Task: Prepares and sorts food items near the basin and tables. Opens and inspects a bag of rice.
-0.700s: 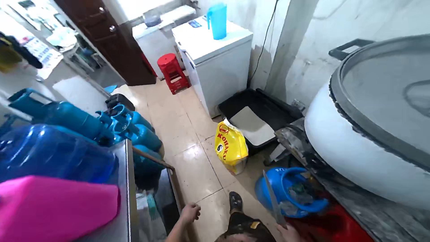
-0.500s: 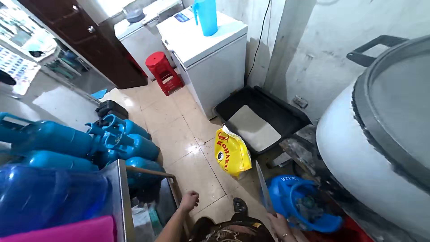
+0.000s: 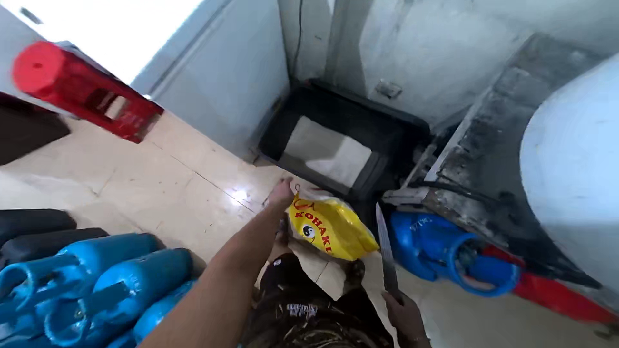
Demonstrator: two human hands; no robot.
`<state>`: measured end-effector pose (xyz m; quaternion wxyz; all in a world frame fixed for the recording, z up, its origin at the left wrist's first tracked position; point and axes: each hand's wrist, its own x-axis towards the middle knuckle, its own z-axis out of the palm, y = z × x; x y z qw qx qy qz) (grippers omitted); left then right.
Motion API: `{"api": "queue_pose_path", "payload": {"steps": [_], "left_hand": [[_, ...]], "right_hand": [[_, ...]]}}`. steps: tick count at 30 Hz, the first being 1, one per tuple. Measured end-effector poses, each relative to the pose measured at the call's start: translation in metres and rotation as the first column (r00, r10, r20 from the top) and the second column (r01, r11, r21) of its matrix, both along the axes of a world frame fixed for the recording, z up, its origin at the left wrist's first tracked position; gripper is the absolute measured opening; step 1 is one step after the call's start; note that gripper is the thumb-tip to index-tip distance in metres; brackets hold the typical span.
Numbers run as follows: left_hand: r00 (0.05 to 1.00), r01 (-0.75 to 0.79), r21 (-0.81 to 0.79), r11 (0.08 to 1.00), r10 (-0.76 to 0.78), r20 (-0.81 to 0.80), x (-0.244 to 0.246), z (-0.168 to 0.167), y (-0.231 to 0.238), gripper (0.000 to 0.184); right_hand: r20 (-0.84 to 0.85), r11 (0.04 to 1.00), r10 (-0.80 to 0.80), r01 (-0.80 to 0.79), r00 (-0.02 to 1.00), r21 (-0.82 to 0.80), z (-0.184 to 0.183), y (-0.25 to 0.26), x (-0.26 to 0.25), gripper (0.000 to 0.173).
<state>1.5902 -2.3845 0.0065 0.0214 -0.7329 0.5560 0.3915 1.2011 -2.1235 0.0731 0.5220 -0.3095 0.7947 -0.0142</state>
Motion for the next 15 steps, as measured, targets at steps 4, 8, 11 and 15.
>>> {"api": "queue_pose_path", "payload": {"steps": [4,8,11,15], "left_hand": [[0.871,0.472,0.079,0.878,-0.451,-0.193,0.022,-0.048,-0.054,0.045],[0.819,0.571,0.209,0.794,-0.533,-0.212,0.035,-0.051,-0.073,0.028],[0.852,0.52,0.28,0.807,-0.468,-0.234,0.044,-0.05,-0.073,0.029],[0.924,0.184,0.449,0.874,0.002,-0.383,0.052,-0.055,-0.055,0.03]], "right_hand": [[-0.003,0.974,-0.221,0.221,0.975,0.053,0.019,0.012,0.097,0.034],[0.017,0.959,-0.276,0.274,0.961,0.074,0.029,-0.01,0.173,0.035],[0.07,0.973,-0.232,0.231,0.97,0.019,0.01,-0.036,0.217,0.036],[0.075,0.991,-0.133,0.134,0.988,-0.011,-0.019,-0.099,0.268,0.04]]}}
